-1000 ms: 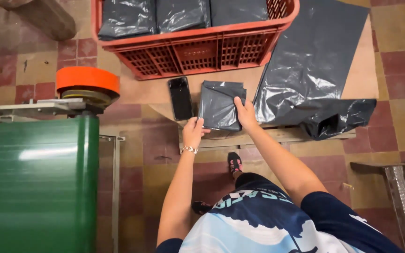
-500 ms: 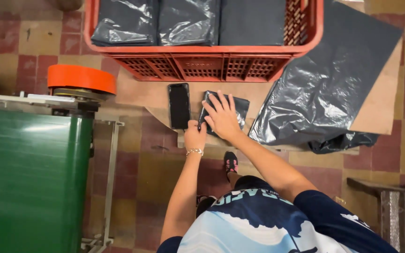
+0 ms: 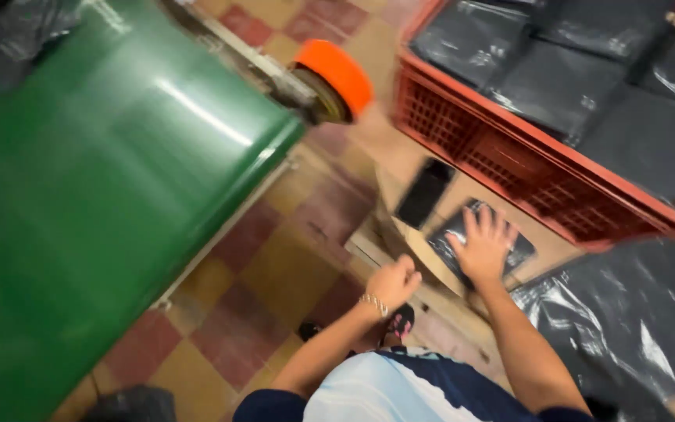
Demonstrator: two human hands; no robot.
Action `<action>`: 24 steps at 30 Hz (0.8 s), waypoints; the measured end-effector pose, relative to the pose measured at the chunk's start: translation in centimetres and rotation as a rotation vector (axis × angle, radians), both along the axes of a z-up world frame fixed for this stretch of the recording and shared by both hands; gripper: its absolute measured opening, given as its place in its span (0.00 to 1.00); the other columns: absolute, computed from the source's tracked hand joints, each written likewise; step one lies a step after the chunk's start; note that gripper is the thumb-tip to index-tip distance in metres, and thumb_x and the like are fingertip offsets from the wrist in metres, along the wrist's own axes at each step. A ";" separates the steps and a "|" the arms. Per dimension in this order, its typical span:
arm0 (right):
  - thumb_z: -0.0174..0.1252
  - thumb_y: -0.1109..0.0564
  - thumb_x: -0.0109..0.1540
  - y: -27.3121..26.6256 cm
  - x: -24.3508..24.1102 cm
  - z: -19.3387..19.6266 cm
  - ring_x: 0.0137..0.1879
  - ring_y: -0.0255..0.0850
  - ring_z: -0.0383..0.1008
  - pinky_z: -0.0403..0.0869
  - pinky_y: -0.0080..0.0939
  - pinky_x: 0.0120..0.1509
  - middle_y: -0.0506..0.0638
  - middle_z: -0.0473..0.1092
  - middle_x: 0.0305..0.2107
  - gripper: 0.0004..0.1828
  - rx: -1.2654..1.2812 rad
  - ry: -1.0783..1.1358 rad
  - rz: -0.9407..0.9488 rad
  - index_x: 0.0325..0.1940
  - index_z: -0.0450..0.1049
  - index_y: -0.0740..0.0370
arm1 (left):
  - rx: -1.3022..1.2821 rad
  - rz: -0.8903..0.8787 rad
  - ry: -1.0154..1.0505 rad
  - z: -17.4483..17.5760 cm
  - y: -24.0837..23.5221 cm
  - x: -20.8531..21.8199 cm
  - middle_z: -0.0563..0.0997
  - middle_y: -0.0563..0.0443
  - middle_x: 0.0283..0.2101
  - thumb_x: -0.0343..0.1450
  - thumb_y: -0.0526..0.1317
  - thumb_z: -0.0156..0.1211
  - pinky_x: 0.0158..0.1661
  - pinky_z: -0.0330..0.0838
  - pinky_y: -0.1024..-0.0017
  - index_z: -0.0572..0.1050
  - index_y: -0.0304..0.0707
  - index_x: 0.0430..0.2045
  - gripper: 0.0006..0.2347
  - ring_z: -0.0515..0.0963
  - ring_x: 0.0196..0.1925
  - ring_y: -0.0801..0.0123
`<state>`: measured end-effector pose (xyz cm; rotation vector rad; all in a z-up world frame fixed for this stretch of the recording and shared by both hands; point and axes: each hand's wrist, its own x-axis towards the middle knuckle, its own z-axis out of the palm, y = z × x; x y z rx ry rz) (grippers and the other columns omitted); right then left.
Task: Folding plastic bags from a conveyor belt and stacking them into a crate
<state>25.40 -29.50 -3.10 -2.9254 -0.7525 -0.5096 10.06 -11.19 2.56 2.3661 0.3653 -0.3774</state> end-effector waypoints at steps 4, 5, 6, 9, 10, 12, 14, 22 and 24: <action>0.48 0.24 0.61 -0.4 0.6 -1.4 0.77 0.59 0.56 0.49 0.72 0.75 0.53 0.67 0.66 0.39 -0.009 -0.036 0.027 0.70 0.70 0.42 | -0.058 0.052 -0.028 0.4 4.4 -8.1 0.83 0.41 0.32 0.73 0.52 0.51 0.43 0.77 0.51 0.70 0.48 0.40 0.12 0.83 0.42 0.45; 0.49 0.24 0.61 -0.6 0.8 -1.9 0.78 0.60 0.55 0.49 0.73 0.75 0.53 0.66 0.68 0.39 -0.015 -0.012 0.013 0.71 0.69 0.41 | -0.075 0.106 -0.022 -0.2 5.6 -10.1 0.83 0.43 0.33 0.73 0.53 0.51 0.43 0.77 0.53 0.70 0.50 0.40 0.12 0.83 0.42 0.47; 0.49 0.25 0.62 -1.1 0.8 -2.4 0.80 0.61 0.55 0.49 0.75 0.76 0.52 0.65 0.70 0.39 -0.023 0.019 -0.005 0.72 0.69 0.40 | -0.095 0.156 -0.011 -1.0 6.6 -12.3 0.83 0.45 0.33 0.73 0.54 0.51 0.43 0.76 0.55 0.70 0.51 0.40 0.11 0.83 0.42 0.50; 0.51 0.31 0.65 -0.1 -0.3 1.2 0.80 0.63 0.57 0.46 0.74 0.78 0.59 0.71 0.65 0.40 0.054 -0.047 0.049 0.71 0.73 0.60 | -0.133 0.303 0.004 1.5 10.7 -17.8 0.80 0.58 0.28 0.69 0.49 0.51 0.34 0.68 0.58 0.72 0.53 0.30 0.06 0.79 0.33 0.59; 0.51 0.31 0.65 1.5 -1.0 2.4 0.80 0.63 0.57 0.46 0.74 0.78 0.59 0.71 0.65 0.40 0.056 -0.056 0.064 0.71 0.73 0.60 | -0.133 0.317 -0.007 2.0 12.2 -19.3 0.80 0.58 0.28 0.69 0.49 0.51 0.34 0.68 0.58 0.72 0.53 0.30 0.06 0.79 0.33 0.59; 0.64 0.44 0.63 4.1 -3.0 4.4 0.62 0.53 0.70 0.65 0.55 0.66 0.49 0.76 0.50 0.20 0.143 -0.341 0.114 0.53 0.81 0.58 | -0.083 0.426 0.037 2.9 14.6 -22.6 0.81 0.57 0.26 0.68 0.49 0.50 0.34 0.67 0.58 0.71 0.54 0.29 0.06 0.79 0.31 0.56; 0.59 0.46 0.62 9.6 -5.7 6.7 0.55 0.53 0.73 0.66 0.54 0.60 0.50 0.77 0.46 0.18 0.175 -0.204 0.150 0.50 0.81 0.56 | -0.076 0.456 0.029 3.9 16.7 -24.9 0.80 0.57 0.25 0.69 0.49 0.50 0.31 0.67 0.59 0.71 0.53 0.28 0.06 0.78 0.29 0.59; 0.52 0.47 0.64 29.6 -16.9 8.8 0.50 0.52 0.73 0.65 0.52 0.58 0.51 0.76 0.42 0.15 0.499 0.323 0.480 0.47 0.78 0.56 | -0.037 0.508 -0.022 5.9 23.6 -31.9 0.78 0.59 0.22 0.69 0.49 0.49 0.28 0.65 0.61 0.71 0.53 0.27 0.07 0.76 0.26 0.62; 0.56 0.50 0.63 32.9 -18.4 8.5 0.46 0.50 0.70 0.65 0.48 0.56 0.50 0.74 0.41 0.13 0.562 0.342 0.566 0.49 0.76 0.56 | -0.026 0.534 -0.056 6.0 25.2 -33.3 0.80 0.59 0.23 0.69 0.48 0.50 0.30 0.67 0.61 0.72 0.53 0.28 0.06 0.79 0.30 0.62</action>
